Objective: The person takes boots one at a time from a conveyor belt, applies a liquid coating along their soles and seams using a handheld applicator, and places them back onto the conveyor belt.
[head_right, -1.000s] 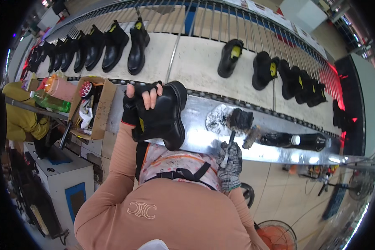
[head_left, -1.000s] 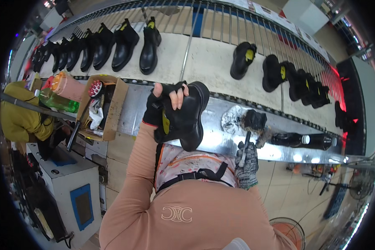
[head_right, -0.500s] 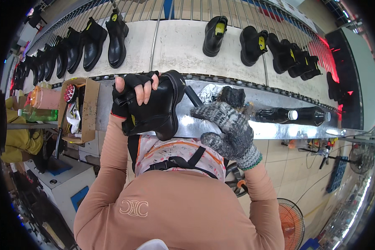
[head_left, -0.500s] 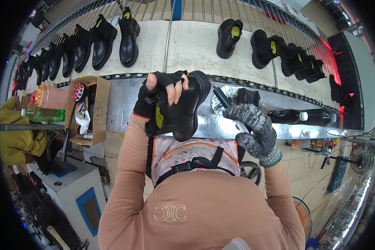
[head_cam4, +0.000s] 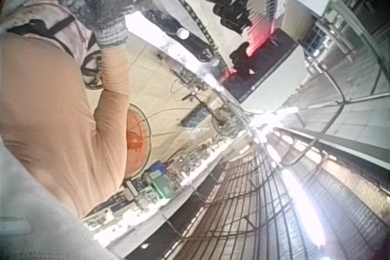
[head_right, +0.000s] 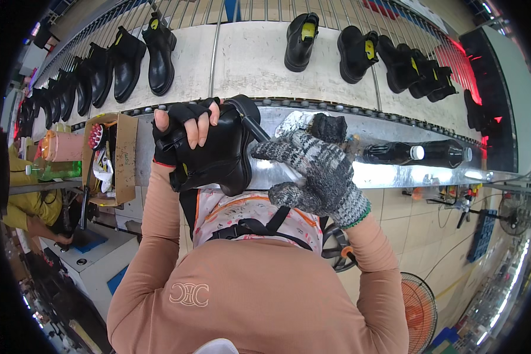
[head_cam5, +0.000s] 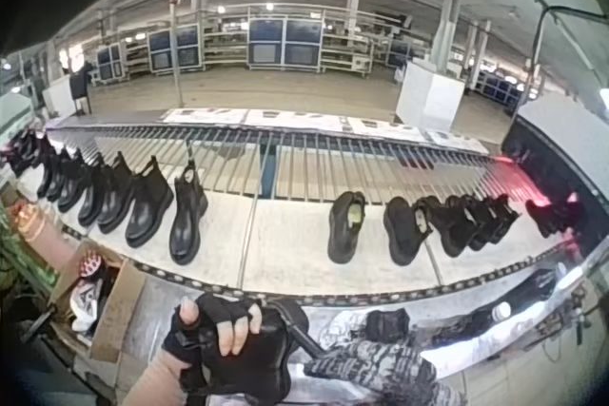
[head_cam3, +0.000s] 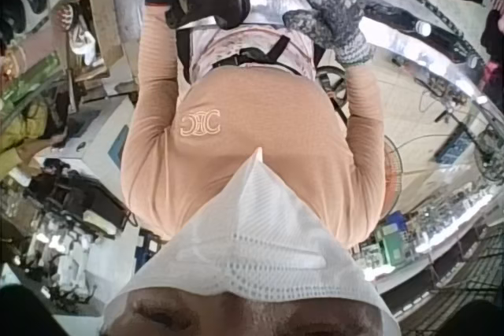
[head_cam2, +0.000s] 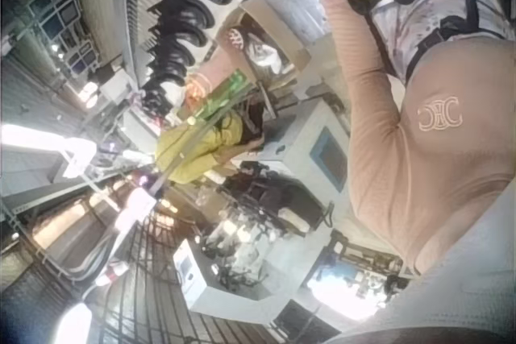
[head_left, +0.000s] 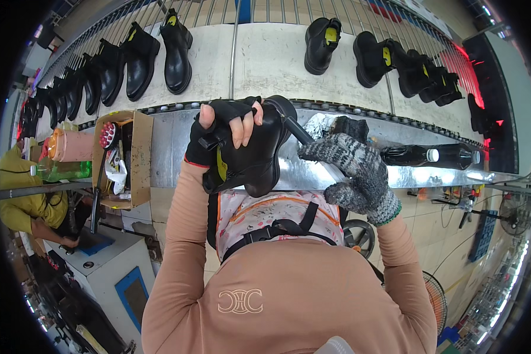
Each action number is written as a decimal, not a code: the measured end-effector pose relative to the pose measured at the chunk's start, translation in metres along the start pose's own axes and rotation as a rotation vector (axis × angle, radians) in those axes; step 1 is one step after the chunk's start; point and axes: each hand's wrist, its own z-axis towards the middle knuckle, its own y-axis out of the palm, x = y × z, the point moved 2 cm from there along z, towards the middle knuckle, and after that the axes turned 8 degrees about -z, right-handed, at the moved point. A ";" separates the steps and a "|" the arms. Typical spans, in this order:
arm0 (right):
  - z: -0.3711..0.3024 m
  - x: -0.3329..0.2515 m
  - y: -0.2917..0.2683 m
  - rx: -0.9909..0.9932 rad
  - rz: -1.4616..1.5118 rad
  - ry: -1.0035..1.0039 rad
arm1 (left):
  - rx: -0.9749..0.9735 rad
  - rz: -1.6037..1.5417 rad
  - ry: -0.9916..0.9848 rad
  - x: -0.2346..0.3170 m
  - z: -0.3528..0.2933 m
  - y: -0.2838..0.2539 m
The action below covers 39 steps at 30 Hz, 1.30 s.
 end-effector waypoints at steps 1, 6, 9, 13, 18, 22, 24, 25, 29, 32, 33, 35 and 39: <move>0.001 0.001 0.000 -0.006 0.013 -0.001 | 0.002 -0.001 -0.003 -0.001 0.000 0.000; 0.002 0.001 0.001 -0.015 0.000 0.061 | 0.027 0.003 -0.122 0.001 -0.004 -0.005; 0.011 -0.001 0.000 -0.012 0.072 0.048 | 0.079 -0.018 -0.120 0.004 -0.004 0.000; 0.014 0.009 0.026 0.024 0.097 0.008 | 0.216 -0.154 -0.079 0.004 -0.011 -0.013; 0.024 0.017 0.062 0.071 0.173 -0.063 | 0.356 -0.331 -0.003 0.003 -0.019 -0.034; 0.031 0.016 0.083 0.133 0.180 -0.076 | 0.404 -0.289 -0.012 0.007 -0.025 -0.050; 0.034 0.014 0.092 0.155 0.174 -0.063 | 0.426 -0.303 0.003 0.007 -0.029 -0.056; 0.036 0.013 0.098 0.191 0.216 -0.082 | 0.448 -0.328 0.019 0.008 -0.032 -0.059; 0.037 0.014 0.108 0.082 0.319 -0.044 | 0.405 -0.399 0.049 0.009 -0.043 -0.077; 0.041 0.006 0.111 0.132 0.386 -0.074 | 0.455 -0.427 0.056 0.011 -0.047 -0.078; 0.040 0.006 0.114 0.119 0.413 -0.042 | 0.480 -0.433 0.058 0.012 -0.048 -0.079; 0.036 0.008 0.121 0.103 0.414 -0.026 | 0.507 -0.439 0.058 0.013 -0.050 -0.080; 0.031 0.011 0.132 0.135 0.468 -0.054 | 0.488 -0.458 0.076 0.011 -0.054 -0.090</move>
